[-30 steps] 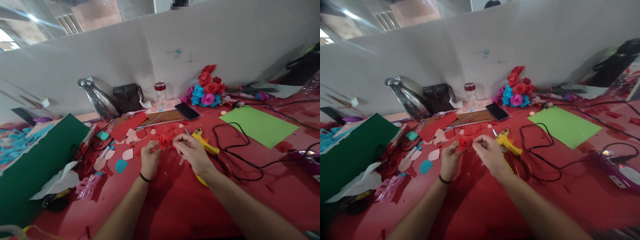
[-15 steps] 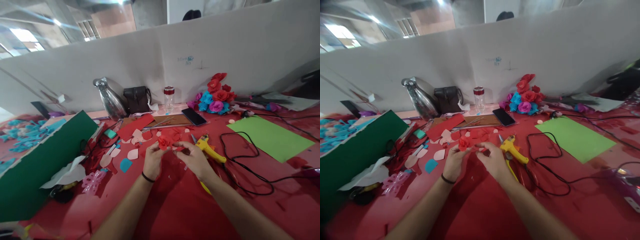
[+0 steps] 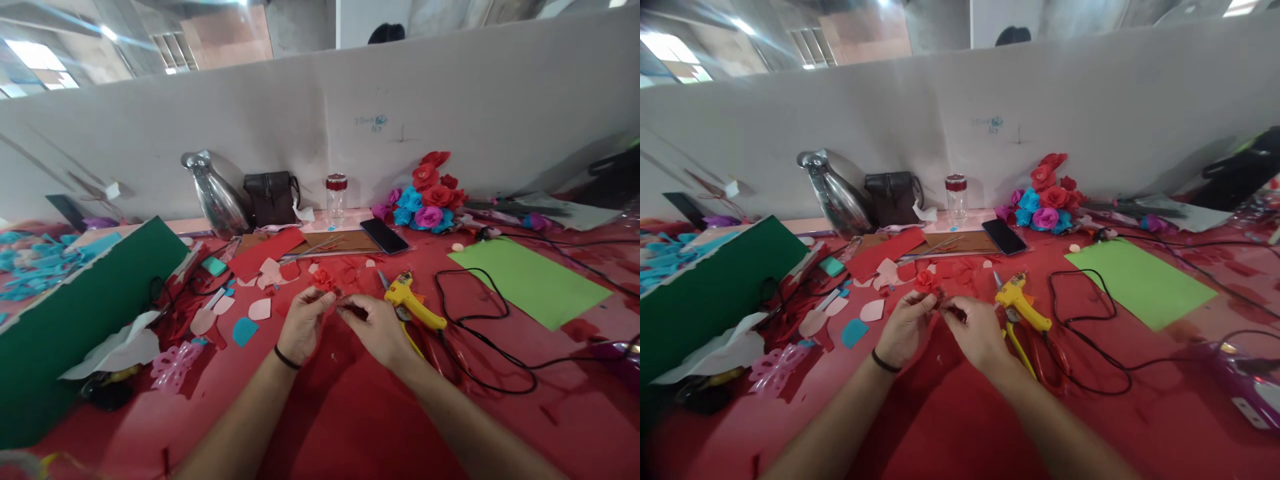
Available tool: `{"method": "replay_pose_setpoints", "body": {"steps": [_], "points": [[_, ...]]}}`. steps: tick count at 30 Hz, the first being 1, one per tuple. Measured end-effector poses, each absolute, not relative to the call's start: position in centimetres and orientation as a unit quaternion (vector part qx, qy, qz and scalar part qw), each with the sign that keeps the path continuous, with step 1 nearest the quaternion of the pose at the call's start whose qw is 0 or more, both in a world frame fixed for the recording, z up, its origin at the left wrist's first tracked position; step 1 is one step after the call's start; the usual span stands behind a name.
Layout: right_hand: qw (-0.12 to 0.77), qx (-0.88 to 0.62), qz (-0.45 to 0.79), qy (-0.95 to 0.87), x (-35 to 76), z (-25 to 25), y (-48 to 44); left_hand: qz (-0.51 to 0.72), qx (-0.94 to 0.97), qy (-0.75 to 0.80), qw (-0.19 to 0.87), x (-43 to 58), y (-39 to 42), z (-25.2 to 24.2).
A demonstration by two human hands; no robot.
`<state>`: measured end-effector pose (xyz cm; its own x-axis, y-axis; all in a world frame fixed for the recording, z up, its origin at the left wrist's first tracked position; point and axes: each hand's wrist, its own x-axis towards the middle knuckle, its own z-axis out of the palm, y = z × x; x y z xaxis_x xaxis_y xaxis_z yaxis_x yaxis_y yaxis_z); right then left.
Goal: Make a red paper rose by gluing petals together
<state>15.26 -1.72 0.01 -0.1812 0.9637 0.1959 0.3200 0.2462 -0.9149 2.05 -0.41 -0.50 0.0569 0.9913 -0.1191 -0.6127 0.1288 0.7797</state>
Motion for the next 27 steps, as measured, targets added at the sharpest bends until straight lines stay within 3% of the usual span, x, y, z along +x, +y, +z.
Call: {"method": "replay_pose_setpoints", "body": {"steps": [10,16,27], "points": [[0.44,-0.49,0.381,-0.649,15.2,-0.2,-1.6,0.553,0.347,0.327,0.683,0.9,0.0,-0.5],[0.407,-0.492,0.391,-0.663,15.3,-0.1,-1.7,0.551,0.337,0.328,0.69,1.0,0.1,-0.5],[0.427,-0.468,0.406,-0.659,15.0,-0.2,-2.0,0.603,0.321,0.324,0.655,2.0,-0.4,-0.5]]}}
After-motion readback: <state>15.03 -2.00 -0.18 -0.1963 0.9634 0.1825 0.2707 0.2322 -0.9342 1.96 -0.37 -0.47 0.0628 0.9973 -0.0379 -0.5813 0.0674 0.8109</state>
